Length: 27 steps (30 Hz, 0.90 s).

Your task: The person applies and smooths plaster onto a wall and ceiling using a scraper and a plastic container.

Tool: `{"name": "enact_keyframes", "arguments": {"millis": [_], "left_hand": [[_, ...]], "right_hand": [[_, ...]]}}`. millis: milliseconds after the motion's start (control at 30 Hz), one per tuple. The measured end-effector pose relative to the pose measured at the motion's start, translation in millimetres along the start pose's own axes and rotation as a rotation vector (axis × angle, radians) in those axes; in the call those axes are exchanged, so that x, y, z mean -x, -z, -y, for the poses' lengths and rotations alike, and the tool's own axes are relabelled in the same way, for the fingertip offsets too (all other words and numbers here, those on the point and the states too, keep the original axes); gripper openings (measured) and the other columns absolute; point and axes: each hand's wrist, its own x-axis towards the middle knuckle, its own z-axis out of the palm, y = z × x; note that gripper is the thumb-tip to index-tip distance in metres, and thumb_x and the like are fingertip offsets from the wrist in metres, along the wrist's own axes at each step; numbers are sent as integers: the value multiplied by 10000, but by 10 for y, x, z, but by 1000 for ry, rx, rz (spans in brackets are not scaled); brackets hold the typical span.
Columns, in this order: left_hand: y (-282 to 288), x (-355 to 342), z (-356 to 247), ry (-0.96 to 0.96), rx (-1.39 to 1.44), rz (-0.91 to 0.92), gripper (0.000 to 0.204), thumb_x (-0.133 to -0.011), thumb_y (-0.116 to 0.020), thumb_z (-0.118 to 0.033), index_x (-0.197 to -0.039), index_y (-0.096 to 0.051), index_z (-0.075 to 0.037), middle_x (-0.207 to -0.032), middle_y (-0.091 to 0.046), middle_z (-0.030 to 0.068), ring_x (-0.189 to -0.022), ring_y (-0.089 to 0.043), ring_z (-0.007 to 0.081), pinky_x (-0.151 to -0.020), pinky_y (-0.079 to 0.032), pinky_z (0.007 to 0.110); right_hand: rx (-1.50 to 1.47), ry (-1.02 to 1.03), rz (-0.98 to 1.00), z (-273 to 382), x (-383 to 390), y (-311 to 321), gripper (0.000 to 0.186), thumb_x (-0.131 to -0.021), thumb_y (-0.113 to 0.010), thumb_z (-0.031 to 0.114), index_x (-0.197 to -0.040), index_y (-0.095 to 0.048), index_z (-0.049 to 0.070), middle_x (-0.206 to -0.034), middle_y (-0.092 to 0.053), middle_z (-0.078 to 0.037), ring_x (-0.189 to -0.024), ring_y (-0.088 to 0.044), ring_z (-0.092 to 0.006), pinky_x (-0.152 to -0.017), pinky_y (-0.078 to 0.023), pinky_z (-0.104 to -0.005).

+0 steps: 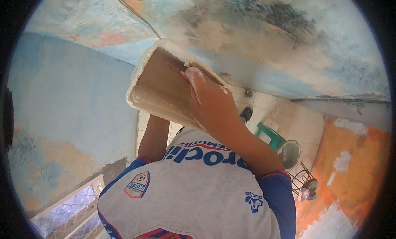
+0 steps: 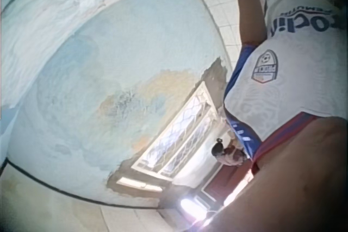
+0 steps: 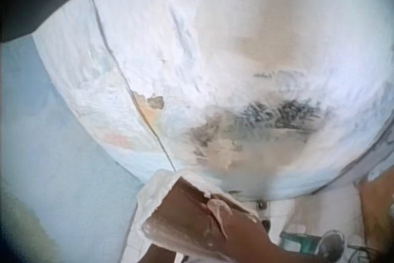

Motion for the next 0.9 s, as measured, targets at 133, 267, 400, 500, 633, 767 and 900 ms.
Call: {"name": "enact_keyframes", "arguments": {"millis": [133, 267, 400, 500, 633, 767, 900], "left_hand": [[-52, 46, 42, 11, -39, -77, 772, -808, -673, -450, -1419, -396, -68, -1342, -525, 140, -1211, -535, 288, -1013, -481, 425], [-165, 72, 129, 6, -120, -229, 712, -857, -635, -452, -1416, -404, -77, -1335, -530, 133, -1203, -540, 281, -1007, -486, 419], [-180, 163, 240, 7, -148, -313, 654, -906, -597, -455, -1413, -412, -86, -1329, -534, 127, -1195, -545, 274, -1001, -490, 412], [-12, 197, 327, 46, -91, -251, 599, -957, -519, -476, -1407, -422, -93, -1305, -546, 140, -1180, -561, 275, -989, -503, 418], [-207, 213, 378, 73, -127, -209, 538, -1004, -410, -461, -1393, -435, -91, -1327, -536, 113, -1180, -556, 240, -971, -506, 388], [-369, 195, 439, 7, -267, -143, 573, -1001, -384, -499, -1393, -437, -83, -1332, -535, 110, -1186, -557, 240, -962, -513, 389], [-185, 247, 492, 45, -108, -84, 614, -984, -390, -540, -1405, -429, -94, -1338, -533, 113, -1207, -545, 256, -974, -507, 392]], "right_hand": [[16, 63, 60, -35, 42, -75, 293, -896, -580, 61, -1184, -529, 47, -1037, -675, -192, -923, -661, -375, -772, -522, -438], [-22, 34, 264, -13, 28, -55, 313, -888, -579, 69, -1196, -522, 57, -1027, -676, -191, -910, -659, -381, -785, -520, -447], [-21, -135, 372, -47, -15, -4, 338, -879, -580, 71, -1210, -513, 77, -1029, -677, -189, -908, -657, -384, -790, -518, -444], [-20, -84, 177, -62, 53, 91, 343, -875, -584, 72, -1209, -506, 81, -1005, -680, -189, -898, -659, -386, -785, -514, -441], [55, -48, 318, -73, 162, 65, 334, -869, -577, 70, -1194, -499, 65, -970, -683, -191, -885, -657, -392, -779, -508, -443], [-51, -88, 376, -207, 145, 83, 322, -864, -582, 81, -1172, -487, 68, -947, -686, -191, -865, -654, -397, -775, -499, -452], [-173, -63, 438, -203, 173, 114, 316, -859, -595, 97, -1149, -473, 68, -931, -683, -190, -847, -651, -403, -767, -489, -463]]}}
